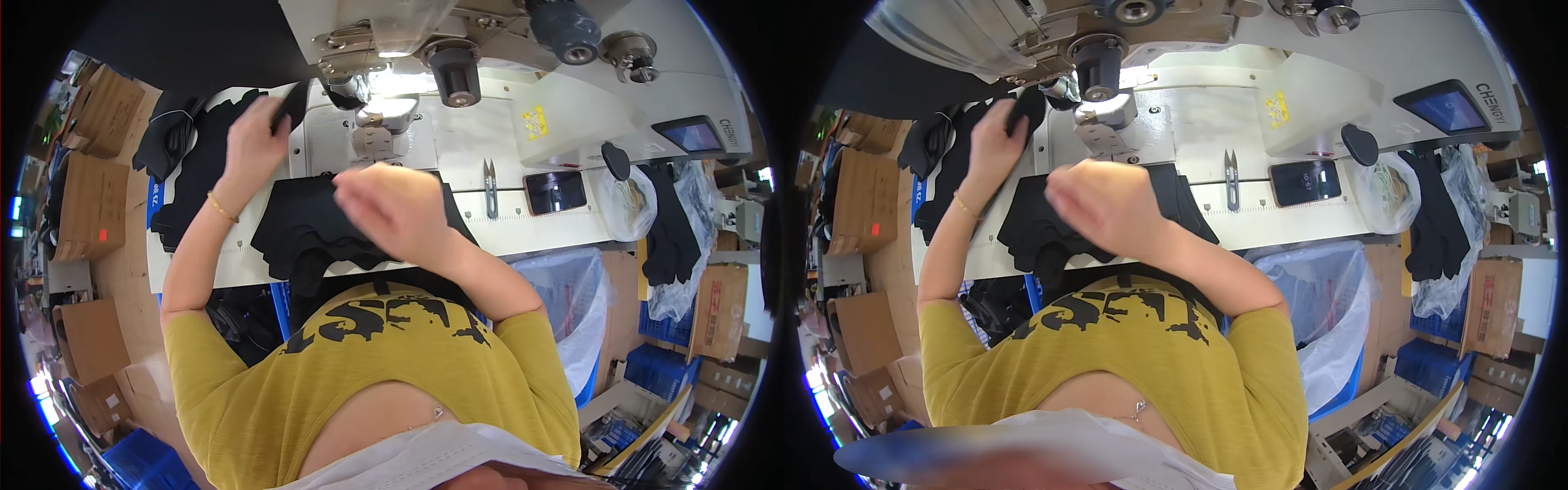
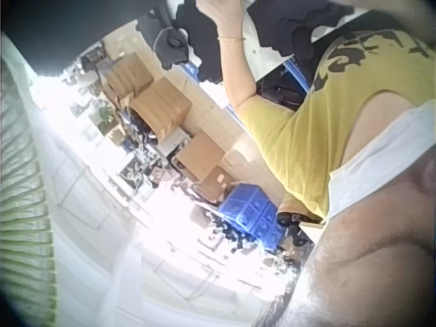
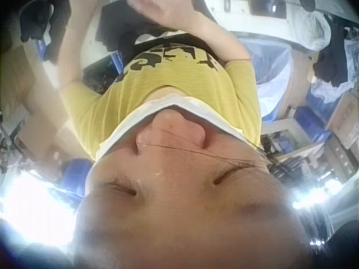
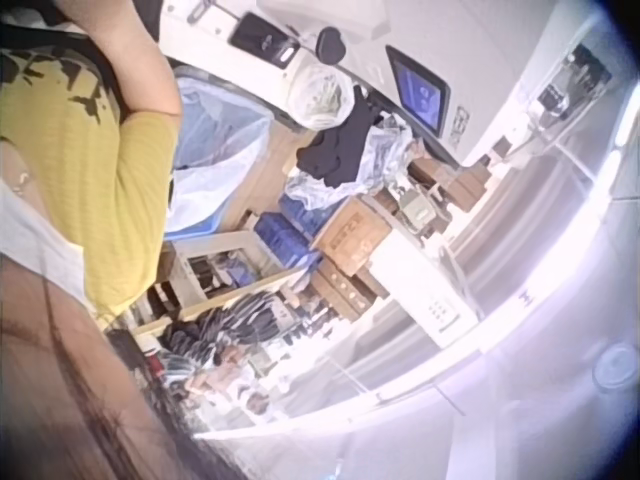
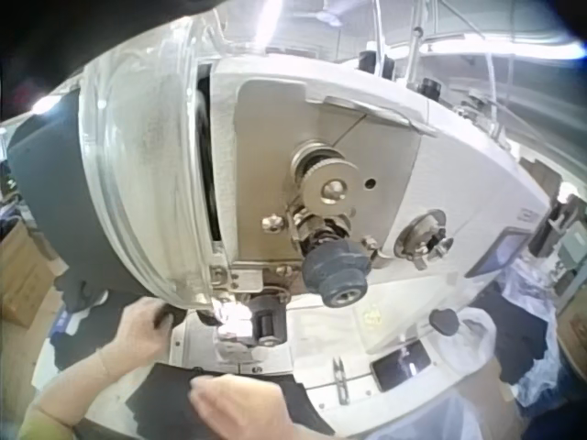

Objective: The person stitches black fabric pieces together using an industrial sewing machine, then trims the thread with small scissors.

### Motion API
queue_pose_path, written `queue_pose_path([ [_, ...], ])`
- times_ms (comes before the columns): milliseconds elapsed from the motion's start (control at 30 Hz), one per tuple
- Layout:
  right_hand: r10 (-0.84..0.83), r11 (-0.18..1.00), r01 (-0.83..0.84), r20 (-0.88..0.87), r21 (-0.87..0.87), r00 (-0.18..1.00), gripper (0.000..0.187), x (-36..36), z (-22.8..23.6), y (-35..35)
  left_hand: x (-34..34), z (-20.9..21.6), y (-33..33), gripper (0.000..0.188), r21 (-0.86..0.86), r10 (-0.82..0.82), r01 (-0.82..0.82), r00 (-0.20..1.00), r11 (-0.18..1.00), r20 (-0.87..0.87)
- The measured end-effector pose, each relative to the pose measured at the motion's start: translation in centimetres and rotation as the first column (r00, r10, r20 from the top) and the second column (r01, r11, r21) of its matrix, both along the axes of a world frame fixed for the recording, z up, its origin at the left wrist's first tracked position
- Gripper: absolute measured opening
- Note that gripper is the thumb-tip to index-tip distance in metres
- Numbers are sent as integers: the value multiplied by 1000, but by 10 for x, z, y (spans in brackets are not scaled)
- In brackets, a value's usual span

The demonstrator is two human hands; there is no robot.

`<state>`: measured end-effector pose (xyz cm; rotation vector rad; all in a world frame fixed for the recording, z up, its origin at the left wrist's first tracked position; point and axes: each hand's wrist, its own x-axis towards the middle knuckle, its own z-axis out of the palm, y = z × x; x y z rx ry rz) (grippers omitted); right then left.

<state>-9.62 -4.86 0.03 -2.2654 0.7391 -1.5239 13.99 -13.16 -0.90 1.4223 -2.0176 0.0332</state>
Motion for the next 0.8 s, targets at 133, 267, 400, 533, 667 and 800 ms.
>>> queue_pose_path([
  [133, -152, 858, 46, -167, -512, 974, 42, 28, 2, 21, -5, 45, 25, 38, 187, -37, 135, 891, 973, -453],
  [267, -182, 876, 103, -125, -471, 975, 41, 12, -9, 26, -23, 47, 54, 67, 399, -116, 400, 811, 825, -574],
  [400, 9, 888, 36, -96, 457, 995, 19, -3, 5, 29, -37, 69, 55, 38, 164, -173, 240, 923, 957, -344],
  [533, 28, 514, -333, 373, 790, 927, 20, -3, 9, -3, -51, 86, 34, 20, 591, -140, 412, 882, 693, -451],
  [667, -19, 425, -536, 599, 729, 800, 16, 7, 9, -17, -54, 77, 9, 25, 549, -89, 450, 823, 704, -561],
  [800, -36, 437, -569, 646, 697, 763, 17, 7, 8, -23, -53, 72, 1, 24, 555, -52, 484, 783, 676, -620],
])
